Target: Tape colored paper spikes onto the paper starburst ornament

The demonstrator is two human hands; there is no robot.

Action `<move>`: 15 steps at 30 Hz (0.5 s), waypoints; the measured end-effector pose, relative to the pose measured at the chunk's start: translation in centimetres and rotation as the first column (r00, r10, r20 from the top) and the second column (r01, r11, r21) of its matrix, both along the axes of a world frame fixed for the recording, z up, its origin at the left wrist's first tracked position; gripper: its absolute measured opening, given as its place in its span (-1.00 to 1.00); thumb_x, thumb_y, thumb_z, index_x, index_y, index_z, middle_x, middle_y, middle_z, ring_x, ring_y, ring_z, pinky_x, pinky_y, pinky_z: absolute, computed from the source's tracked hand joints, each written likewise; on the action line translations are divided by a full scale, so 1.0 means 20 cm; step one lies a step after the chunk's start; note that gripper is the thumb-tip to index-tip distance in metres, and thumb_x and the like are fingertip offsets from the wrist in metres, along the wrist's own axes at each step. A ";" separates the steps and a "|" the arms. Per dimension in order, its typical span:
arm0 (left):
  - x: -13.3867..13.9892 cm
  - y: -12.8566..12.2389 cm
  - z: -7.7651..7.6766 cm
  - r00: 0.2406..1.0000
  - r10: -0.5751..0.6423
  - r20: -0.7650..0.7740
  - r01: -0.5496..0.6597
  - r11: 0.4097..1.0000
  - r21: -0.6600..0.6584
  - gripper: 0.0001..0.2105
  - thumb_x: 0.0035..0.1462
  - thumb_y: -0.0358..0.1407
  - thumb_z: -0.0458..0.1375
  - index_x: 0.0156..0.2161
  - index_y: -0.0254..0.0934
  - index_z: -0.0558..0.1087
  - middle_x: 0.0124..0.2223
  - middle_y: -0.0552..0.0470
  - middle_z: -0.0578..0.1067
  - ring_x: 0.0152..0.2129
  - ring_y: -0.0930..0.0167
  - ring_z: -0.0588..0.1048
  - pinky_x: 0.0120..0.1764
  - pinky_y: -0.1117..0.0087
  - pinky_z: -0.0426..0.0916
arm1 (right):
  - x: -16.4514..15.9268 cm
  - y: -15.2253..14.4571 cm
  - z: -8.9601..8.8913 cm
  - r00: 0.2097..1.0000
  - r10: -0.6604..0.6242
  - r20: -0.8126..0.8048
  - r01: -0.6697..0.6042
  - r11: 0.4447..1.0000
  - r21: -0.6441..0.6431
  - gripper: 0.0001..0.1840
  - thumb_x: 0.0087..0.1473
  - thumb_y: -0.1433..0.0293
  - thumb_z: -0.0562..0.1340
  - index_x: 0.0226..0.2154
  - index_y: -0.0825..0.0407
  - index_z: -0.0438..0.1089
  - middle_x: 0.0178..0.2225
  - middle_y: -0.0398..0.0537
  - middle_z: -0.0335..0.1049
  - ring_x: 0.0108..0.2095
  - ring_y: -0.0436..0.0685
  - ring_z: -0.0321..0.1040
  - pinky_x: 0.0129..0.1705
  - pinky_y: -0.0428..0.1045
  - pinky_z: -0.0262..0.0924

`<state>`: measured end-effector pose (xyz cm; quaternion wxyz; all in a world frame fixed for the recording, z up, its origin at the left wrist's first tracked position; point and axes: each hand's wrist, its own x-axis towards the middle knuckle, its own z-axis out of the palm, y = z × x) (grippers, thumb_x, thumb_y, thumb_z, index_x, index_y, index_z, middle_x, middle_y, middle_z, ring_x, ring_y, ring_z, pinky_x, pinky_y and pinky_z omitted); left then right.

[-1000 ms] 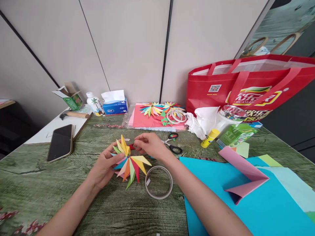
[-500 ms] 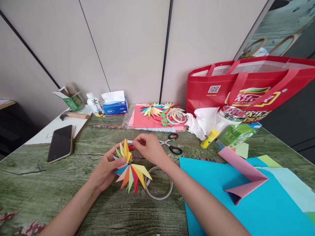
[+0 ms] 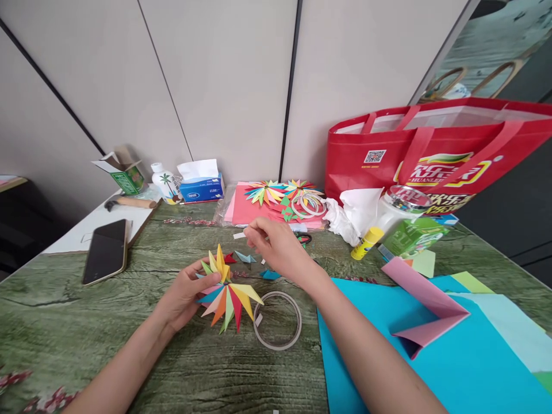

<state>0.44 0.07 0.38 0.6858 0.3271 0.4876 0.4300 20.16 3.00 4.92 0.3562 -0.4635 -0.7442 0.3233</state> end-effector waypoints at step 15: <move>-0.01 -0.01 -0.02 0.984 -0.088 -0.155 0.102 0.991 0.084 -0.68 -0.28 -0.30 0.35 -0.31 -0.28 0.47 -0.55 0.12 0.52 -0.70 0.54 0.40 -0.59 0.57 0.24 | 0.00 -0.06 0.07 0.854 0.366 0.368 -0.336 0.930 -0.145 -0.75 0.17 0.29 -0.04 -0.43 0.05 0.20 -0.51 -0.16 0.32 -0.52 -0.03 0.19 -0.49 -0.11 -0.03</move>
